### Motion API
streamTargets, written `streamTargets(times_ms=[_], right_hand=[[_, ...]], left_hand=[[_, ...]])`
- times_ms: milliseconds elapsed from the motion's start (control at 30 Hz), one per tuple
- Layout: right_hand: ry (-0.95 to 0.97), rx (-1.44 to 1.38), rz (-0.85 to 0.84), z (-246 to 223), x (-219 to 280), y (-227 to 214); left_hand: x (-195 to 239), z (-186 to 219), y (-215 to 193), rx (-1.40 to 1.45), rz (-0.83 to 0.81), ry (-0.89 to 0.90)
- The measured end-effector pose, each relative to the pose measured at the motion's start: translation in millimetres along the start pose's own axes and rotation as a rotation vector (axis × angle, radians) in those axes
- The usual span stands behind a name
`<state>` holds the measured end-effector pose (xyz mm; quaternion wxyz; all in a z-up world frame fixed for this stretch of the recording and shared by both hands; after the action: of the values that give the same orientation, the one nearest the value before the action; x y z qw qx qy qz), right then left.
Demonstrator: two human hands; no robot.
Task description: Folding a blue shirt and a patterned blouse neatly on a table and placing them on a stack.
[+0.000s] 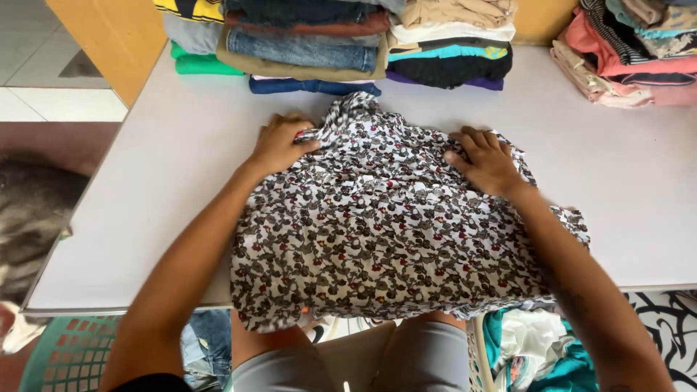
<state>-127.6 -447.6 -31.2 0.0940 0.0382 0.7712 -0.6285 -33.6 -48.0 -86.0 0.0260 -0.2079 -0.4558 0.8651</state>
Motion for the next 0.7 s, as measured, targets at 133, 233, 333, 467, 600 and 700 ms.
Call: streamTargets(times_ms=[133, 233, 333, 467, 600, 700], right_hand=[[0.050, -0.041, -0.383, 7, 46, -61], [0.138, -0.132, -0.366, 36, 62, -53], [0.099, -0.275, -0.397, 43, 55, -32], [0.111, 0.261, -0.015, 74, -30, -47], [-0.302, 0.078, 0.749, 53, -66, -140], [-0.593, 0.257, 1.013, 38, -38, -182]], left_hand=[[40, 22, -43, 0.392, -0.170, -0.075], [83, 70, -86, 0.304, -0.595, -0.099], [71, 68, -81, -0.006, -0.562, 0.071], [-10, 29, -100, 0.024, -0.104, 0.298], [-31, 82, -179, -0.453, 0.555, 0.533], [0, 110, -217, -0.639, 0.824, 0.747]])
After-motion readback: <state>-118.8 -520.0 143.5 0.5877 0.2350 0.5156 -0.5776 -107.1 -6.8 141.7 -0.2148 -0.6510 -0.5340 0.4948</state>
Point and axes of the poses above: each hand's wrist, its own x-axis away from the middle knuckle, its own y-axis out of the palm, z = x × y, the point moved 2 cm from there along -x, towards the middle knuckle, and after that the axes turned 10 degrees about z, right-handed, at the moved point
